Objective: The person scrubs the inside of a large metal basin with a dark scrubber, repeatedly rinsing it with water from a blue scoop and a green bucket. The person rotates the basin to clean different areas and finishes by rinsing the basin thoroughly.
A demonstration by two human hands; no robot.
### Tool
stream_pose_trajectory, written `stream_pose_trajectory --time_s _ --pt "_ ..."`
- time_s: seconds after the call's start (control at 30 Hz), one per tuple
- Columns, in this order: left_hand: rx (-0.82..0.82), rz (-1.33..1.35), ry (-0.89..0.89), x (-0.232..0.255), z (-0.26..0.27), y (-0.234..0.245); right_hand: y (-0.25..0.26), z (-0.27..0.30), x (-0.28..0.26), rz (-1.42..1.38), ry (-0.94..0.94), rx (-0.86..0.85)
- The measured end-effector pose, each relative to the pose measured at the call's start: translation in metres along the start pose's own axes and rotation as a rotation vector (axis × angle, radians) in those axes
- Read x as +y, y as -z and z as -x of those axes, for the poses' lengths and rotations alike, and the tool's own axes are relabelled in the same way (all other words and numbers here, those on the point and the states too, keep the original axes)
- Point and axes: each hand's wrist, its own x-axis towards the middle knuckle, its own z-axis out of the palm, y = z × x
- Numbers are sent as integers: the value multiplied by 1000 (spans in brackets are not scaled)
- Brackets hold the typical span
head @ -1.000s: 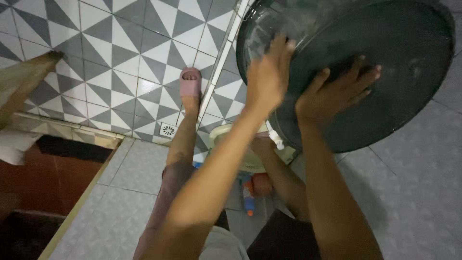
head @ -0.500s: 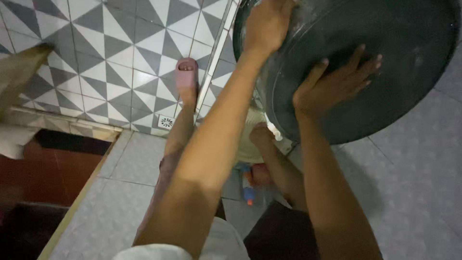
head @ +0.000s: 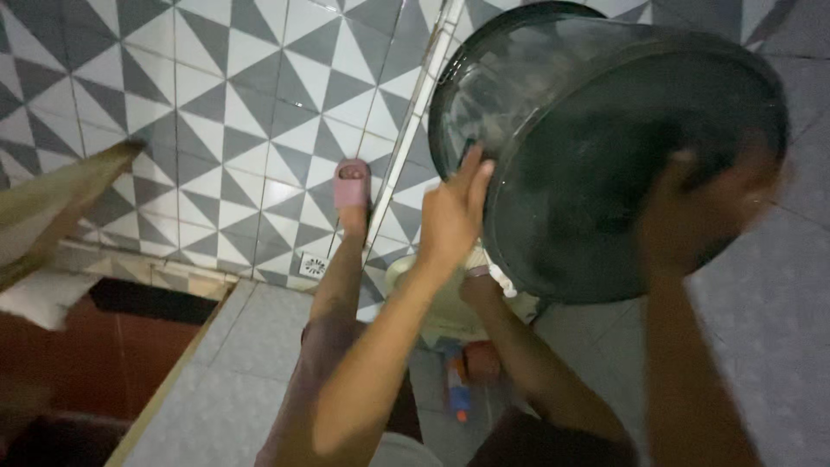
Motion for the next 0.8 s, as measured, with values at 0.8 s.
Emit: stream_pose_trajectory --time_s 0.8 --pt "145 129 -211 -14 -74 -86 -33 -12 213 -265 -12 -29"
